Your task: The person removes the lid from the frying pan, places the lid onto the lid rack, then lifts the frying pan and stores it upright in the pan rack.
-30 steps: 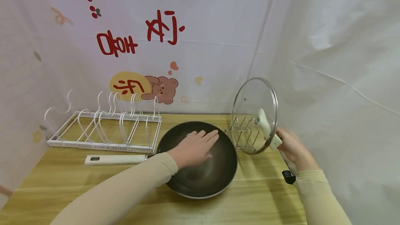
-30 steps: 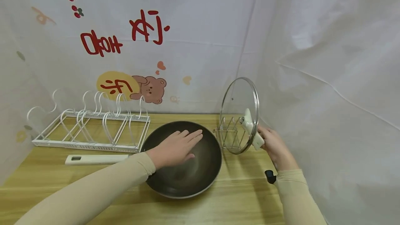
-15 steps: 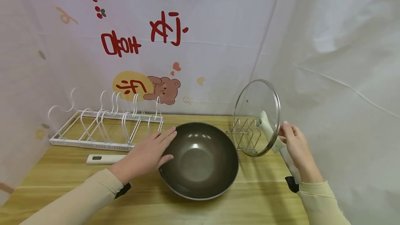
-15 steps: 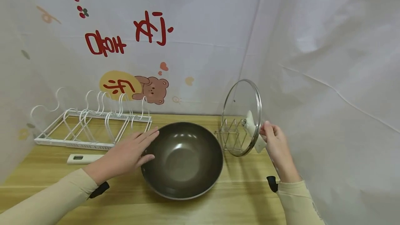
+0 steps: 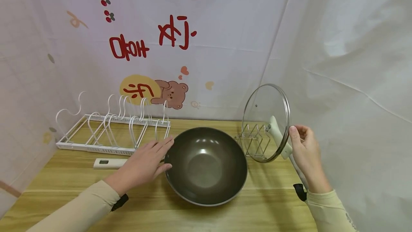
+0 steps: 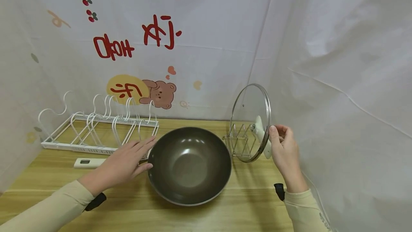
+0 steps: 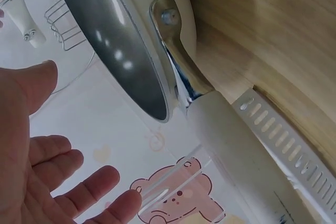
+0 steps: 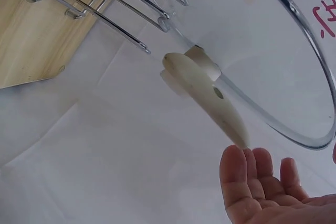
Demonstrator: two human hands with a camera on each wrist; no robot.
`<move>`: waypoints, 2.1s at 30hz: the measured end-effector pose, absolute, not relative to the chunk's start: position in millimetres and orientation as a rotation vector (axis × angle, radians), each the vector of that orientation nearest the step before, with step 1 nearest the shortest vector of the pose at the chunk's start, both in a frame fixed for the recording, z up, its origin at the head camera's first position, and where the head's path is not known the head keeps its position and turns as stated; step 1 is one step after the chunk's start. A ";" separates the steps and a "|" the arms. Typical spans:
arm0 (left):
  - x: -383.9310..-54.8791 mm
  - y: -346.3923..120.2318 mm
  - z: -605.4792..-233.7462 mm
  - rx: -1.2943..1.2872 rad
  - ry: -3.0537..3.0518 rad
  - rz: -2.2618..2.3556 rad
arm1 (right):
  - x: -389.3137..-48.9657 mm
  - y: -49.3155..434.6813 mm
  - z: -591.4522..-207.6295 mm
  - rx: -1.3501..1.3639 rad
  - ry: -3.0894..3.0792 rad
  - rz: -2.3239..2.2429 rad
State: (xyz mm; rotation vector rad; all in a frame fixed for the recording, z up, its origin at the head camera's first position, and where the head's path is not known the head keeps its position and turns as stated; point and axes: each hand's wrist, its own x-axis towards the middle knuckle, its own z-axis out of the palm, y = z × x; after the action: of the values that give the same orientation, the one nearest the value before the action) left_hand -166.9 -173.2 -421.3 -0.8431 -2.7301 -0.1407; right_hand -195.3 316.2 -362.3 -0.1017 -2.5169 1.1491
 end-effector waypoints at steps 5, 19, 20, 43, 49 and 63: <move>-162.8 -175.2 -420.4 -0.829 -2.757 -0.172 | -185.8 310.3 -357.7 -0.111 -2.476 1.121; -151.4 -189.2 -420.0 -0.763 -2.762 -0.211 | -173.1 282.8 -362.0 0.273 -2.039 0.776; -150.8 -190.2 -419.9 -0.761 -2.763 -0.215 | -172.4 280.2 -363.5 0.303 -2.028 0.749; -148.9 -213.0 -425.1 -0.658 -2.840 -0.246 | -163.4 252.7 -416.1 0.424 -2.420 0.698; -149.1 -218.1 -428.0 -0.623 -2.865 -0.235 | -161.9 250.1 -424.6 0.402 -2.482 0.660; -152.1 -226.5 -436.2 -0.598 -2.882 -0.229 | -163.7 244.4 -442.6 0.373 -2.649 0.618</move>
State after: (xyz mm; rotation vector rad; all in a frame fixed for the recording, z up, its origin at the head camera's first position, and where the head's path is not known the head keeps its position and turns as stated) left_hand -152.1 -226.5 -436.2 -0.5983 -2.8823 -0.2292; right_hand -163.7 244.4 -442.6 0.3734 -2.6495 0.6179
